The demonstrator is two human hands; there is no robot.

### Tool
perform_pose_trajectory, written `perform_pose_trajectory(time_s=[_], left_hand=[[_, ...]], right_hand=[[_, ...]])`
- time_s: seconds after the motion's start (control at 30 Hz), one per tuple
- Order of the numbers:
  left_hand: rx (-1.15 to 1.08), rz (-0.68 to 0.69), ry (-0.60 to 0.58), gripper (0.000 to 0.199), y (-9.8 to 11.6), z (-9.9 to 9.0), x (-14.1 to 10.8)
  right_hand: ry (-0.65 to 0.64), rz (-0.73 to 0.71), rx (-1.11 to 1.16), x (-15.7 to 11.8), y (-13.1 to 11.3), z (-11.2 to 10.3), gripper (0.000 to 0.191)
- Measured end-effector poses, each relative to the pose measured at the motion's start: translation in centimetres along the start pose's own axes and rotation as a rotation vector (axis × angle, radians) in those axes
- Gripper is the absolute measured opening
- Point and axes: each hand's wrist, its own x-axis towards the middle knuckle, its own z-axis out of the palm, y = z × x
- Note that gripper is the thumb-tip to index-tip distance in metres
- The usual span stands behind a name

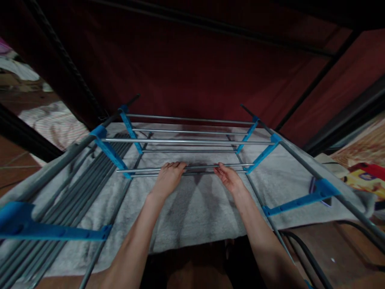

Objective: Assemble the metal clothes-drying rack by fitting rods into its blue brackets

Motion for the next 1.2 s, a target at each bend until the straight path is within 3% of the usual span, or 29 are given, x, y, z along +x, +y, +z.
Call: perform_pose_trajectory(time_s=[0.53,1.2], left_hand=[[-0.020,-0.116,-0.007,0.025,-2.9,-0.6,-1.2],[0.047,-0.067,0.072,0.025,-2.0,-1.5,-1.3]], right_hand=[[0.010,0.031,-0.009,-0.1,-0.3,-0.1,0.011],[-0.003,-0.041,-0.008,-0.7,-0.8,-0.8,0.010]])
